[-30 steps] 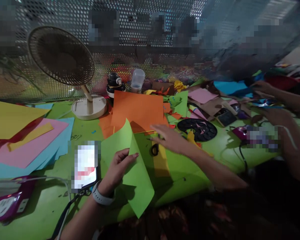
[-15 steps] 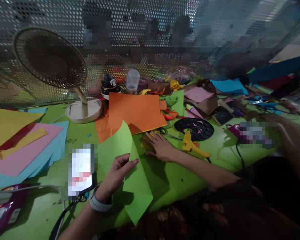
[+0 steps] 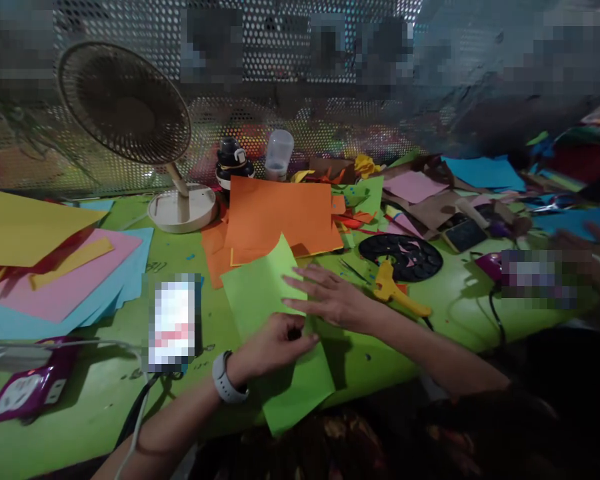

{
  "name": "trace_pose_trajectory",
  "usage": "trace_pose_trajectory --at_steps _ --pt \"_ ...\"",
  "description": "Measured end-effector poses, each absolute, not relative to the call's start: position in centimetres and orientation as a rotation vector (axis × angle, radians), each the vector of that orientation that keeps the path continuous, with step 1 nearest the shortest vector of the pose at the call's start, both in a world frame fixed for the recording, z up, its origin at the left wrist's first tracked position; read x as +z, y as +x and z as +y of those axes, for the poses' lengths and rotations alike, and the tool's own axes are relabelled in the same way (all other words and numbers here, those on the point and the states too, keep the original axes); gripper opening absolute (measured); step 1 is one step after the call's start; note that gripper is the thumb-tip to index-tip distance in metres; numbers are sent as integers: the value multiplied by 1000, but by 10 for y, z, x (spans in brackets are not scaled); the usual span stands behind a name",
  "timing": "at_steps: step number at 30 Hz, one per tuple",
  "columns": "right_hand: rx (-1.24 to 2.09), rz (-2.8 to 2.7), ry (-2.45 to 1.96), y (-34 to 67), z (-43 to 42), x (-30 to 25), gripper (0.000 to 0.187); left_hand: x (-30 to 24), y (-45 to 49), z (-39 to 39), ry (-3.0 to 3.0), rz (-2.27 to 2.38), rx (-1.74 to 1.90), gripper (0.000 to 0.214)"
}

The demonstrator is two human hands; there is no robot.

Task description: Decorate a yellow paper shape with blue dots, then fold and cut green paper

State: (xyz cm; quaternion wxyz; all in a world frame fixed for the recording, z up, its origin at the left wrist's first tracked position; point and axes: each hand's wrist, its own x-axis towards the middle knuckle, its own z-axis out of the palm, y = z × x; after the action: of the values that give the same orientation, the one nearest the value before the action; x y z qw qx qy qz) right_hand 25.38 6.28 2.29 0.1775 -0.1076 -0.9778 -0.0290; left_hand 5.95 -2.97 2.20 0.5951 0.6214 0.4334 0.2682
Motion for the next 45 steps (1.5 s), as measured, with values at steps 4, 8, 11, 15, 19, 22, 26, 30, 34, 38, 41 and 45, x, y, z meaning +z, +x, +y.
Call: trace_pose_trajectory --at_steps 4,8,11,15,19,22,26,30,34,38,41,45 --pt "199 -2748 -208 266 76 -7 35 37 47 -36 1562 1088 574 36" --pt "630 -2640 -443 280 81 -28 34 47 5 -49 1653 1146 599 40" --pt "1028 -2428 -615 281 70 -25 27 32 -32 -63 1590 1185 659 55" --pt "1220 -2134 -1195 276 46 -15 42 -3 -60 -77 1379 1182 991 91" --pt "1046 -2101 -1475 269 34 -11 55 -12 -46 -72 1198 1397 1175 72" --pt "970 -2106 -1447 265 33 -9 46 -3 -27 -63 1260 1747 1066 52" --pt "1023 -2022 -1395 263 34 -11 62 0 -18 -55 1487 1935 873 71" --pt "1024 -2064 -1265 263 34 -19 68 -4 -19 -58 1763 2194 665 69" --pt "763 -2279 -1164 264 33 -28 45 -6 -13 -65 2304 2287 607 50" --pt "500 -2363 -1059 264 33 -32 35 -10 5 -69 2747 1824 538 51" --pt "398 -2363 -1063 265 33 -30 33 -13 17 -71 2785 1683 420 57" --pt "353 -2339 -1067 265 35 -28 31 -13 25 -69 2724 1681 379 67"
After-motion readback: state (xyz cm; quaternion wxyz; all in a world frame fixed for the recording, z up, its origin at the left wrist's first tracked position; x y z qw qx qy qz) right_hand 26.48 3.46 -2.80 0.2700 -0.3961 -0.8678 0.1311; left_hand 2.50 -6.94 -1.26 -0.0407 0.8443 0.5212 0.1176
